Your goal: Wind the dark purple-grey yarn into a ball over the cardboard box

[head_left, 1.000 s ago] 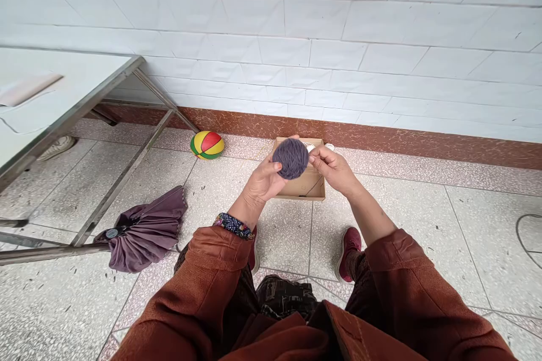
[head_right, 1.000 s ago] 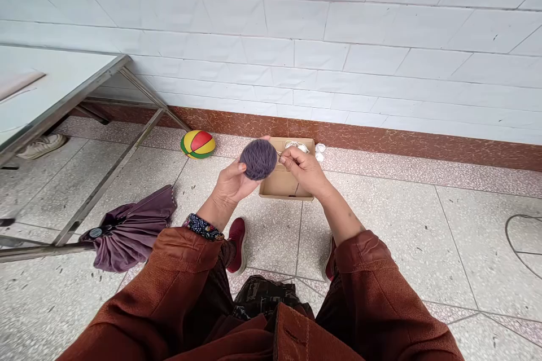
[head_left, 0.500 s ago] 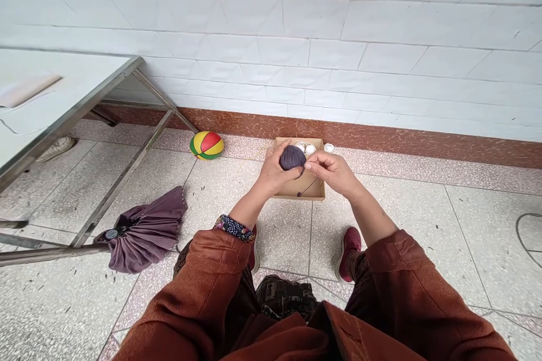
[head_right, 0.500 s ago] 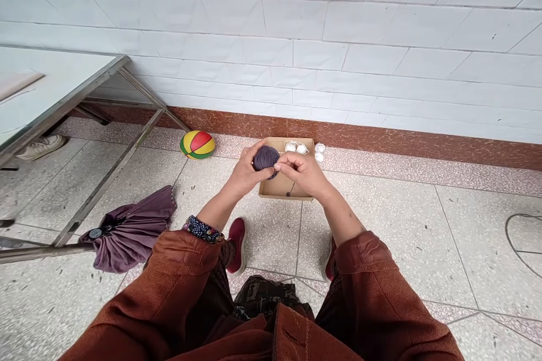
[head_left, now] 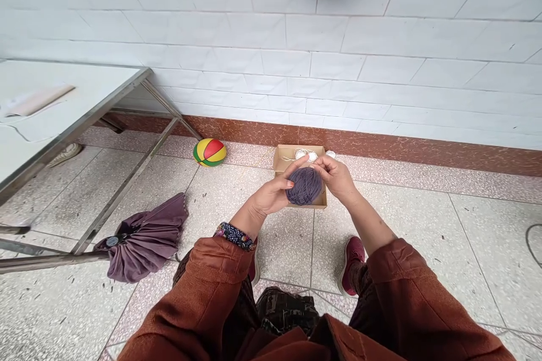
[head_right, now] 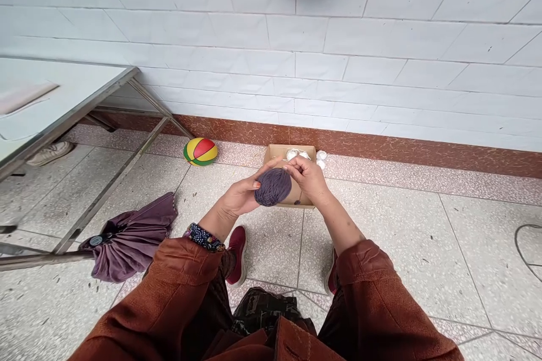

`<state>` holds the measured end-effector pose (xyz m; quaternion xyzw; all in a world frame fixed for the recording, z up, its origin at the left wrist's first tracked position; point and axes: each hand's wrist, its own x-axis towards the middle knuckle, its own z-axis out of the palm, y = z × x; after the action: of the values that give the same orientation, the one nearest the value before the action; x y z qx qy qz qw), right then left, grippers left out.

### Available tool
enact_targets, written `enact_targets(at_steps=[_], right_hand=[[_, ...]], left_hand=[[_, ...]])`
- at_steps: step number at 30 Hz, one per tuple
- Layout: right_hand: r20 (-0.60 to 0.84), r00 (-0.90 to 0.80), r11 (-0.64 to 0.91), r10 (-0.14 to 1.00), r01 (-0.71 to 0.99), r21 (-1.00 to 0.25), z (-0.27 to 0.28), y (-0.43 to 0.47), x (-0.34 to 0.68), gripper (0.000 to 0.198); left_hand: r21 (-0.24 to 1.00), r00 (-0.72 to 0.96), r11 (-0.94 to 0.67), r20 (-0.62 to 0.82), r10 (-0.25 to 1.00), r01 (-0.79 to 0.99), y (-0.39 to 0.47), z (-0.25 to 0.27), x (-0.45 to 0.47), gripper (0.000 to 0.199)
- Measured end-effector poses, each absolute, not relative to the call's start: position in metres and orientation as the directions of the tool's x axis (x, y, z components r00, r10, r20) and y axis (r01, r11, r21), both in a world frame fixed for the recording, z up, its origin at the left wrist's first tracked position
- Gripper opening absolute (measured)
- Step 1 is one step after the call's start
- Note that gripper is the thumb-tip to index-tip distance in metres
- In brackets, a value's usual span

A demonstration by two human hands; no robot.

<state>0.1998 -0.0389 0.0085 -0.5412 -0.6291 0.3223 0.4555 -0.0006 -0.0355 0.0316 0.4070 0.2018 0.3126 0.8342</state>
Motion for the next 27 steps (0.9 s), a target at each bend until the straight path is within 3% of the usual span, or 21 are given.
enact_targets(at_steps=[5,9,12,15,17,19,23,25,27], right_hand=[[0.212,-0.034,0.202,0.977,0.469,-0.86,-0.006,-0.041,0.19,0.029],[0.163,-0.195,0.236,0.967,0.448,-0.862,0.0,-0.05,0.182,0.027],[0.108,-0.339,0.233,0.934,0.354,-0.906,0.015,-0.057,0.183,0.029],[0.068,-0.39,0.178,0.918,0.252,-0.951,0.03,-0.06,0.189,0.033],[0.086,-0.352,0.169,0.932,0.21,-0.963,0.035,-0.058,0.193,0.035],[0.145,-0.29,0.209,0.946,0.203,-0.957,0.035,-0.054,0.196,0.036],[0.254,-0.154,0.287,0.955,0.258,-0.923,0.029,-0.047,0.196,0.03],[0.268,-0.121,0.293,0.956,0.297,-0.909,0.025,-0.044,0.195,0.026],[0.276,-0.114,0.298,0.955,0.317,-0.9,0.022,-0.043,0.195,0.024]], left_hand=[[0.779,0.531,0.366,-0.052,0.846,-0.509,-0.028,0.034,0.001,0.067],[0.837,0.301,0.222,-0.072,0.951,-0.5,-0.017,0.026,0.002,0.057],[0.928,0.164,0.135,-0.081,0.983,-0.348,-0.012,0.019,0.0,0.056],[1.0,0.075,0.018,-0.017,0.997,-0.017,-0.01,0.015,-0.004,0.067],[0.98,0.114,-0.037,0.015,0.993,0.195,-0.011,0.015,-0.007,0.076],[0.965,0.261,-0.069,0.0,0.965,0.255,-0.013,0.015,-0.009,0.084],[0.997,0.669,0.044,-0.073,0.74,0.06,-0.02,0.016,-0.01,0.092],[0.989,0.768,0.141,-0.056,0.639,-0.046,-0.023,0.017,-0.01,0.09],[0.96,0.784,0.226,-0.012,0.62,-0.164,-0.026,0.02,-0.01,0.084]])
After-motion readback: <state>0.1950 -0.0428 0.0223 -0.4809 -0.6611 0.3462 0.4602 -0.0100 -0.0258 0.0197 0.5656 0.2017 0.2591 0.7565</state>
